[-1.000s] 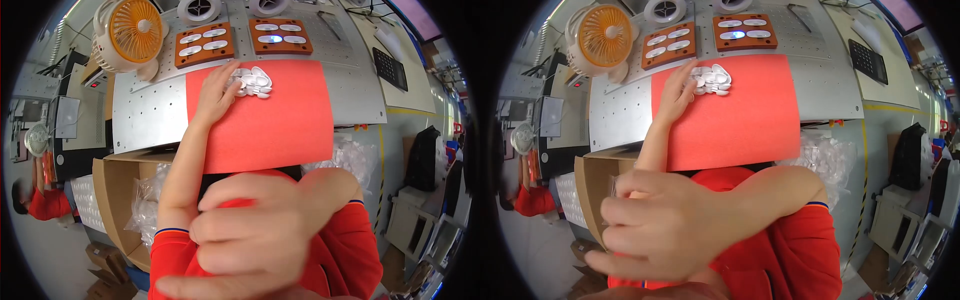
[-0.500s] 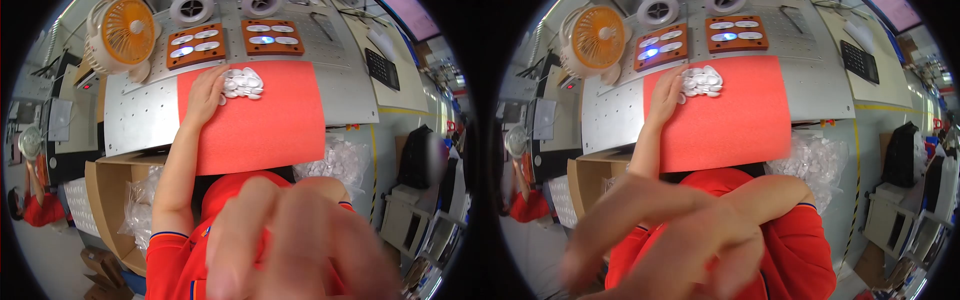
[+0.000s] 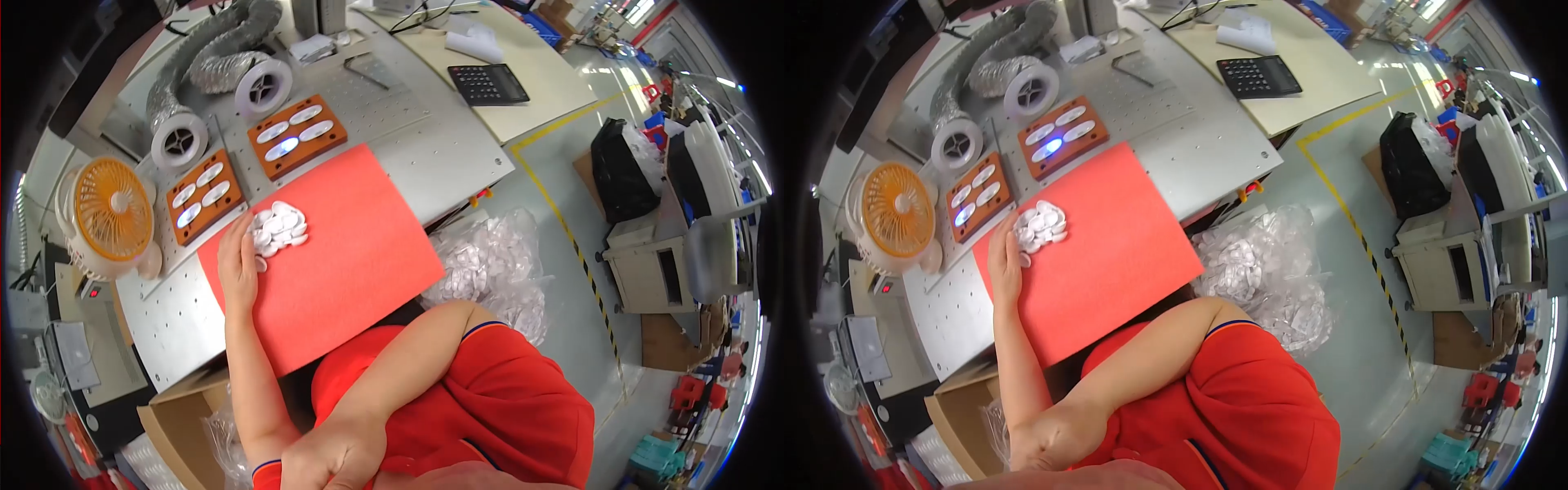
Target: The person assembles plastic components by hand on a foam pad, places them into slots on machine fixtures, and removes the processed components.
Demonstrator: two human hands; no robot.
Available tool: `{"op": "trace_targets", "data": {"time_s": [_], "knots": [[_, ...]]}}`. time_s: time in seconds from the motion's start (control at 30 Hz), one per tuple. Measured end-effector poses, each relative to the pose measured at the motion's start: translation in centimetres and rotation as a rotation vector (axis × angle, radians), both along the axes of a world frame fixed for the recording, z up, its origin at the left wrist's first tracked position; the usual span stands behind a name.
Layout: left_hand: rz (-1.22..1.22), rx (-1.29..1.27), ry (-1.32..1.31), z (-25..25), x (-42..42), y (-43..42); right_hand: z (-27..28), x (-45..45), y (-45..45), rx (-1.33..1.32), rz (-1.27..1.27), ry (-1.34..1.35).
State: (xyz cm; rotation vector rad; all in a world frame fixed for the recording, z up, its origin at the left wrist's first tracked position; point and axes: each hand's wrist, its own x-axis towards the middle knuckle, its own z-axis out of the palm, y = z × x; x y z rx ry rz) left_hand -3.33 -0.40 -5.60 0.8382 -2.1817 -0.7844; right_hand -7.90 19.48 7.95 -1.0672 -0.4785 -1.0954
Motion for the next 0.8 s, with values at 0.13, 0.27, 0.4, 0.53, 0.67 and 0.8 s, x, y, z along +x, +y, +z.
{"op": "trace_targets", "data": {"time_s": [0.13,0.27,0.4,0.53,0.67,0.8], "knots": [[-0.017,0.022,0.016,0.1,0.0,0.0,-4.1,-3.4,-2.8,-0.381,-0.895,0.318],[-0.032,-0.049,0.001,-0.2,0.0,-0.2,-8.1,-10.3,-6.9,-0.400,-1.571,0.927],[-0.001,0.163,0.029,0.7,-0.3,0.6,-11.5,-13.8,-9.3,-0.228,-1.816,1.263],[-0.011,0.073,-0.045,0.4,0.1,0.2,-13.5,-13.6,-10.7,-0.222,-1.755,1.459],[-0.038,0.088,-0.009,-0.3,0.8,-0.3,-14.2,-12.2,-12.0,-0.274,-1.659,1.488],[-0.064,-0.033,-0.042,-0.8,1.0,-0.8,-13.9,-11.9,-11.9,-0.240,-1.672,1.459]]}}
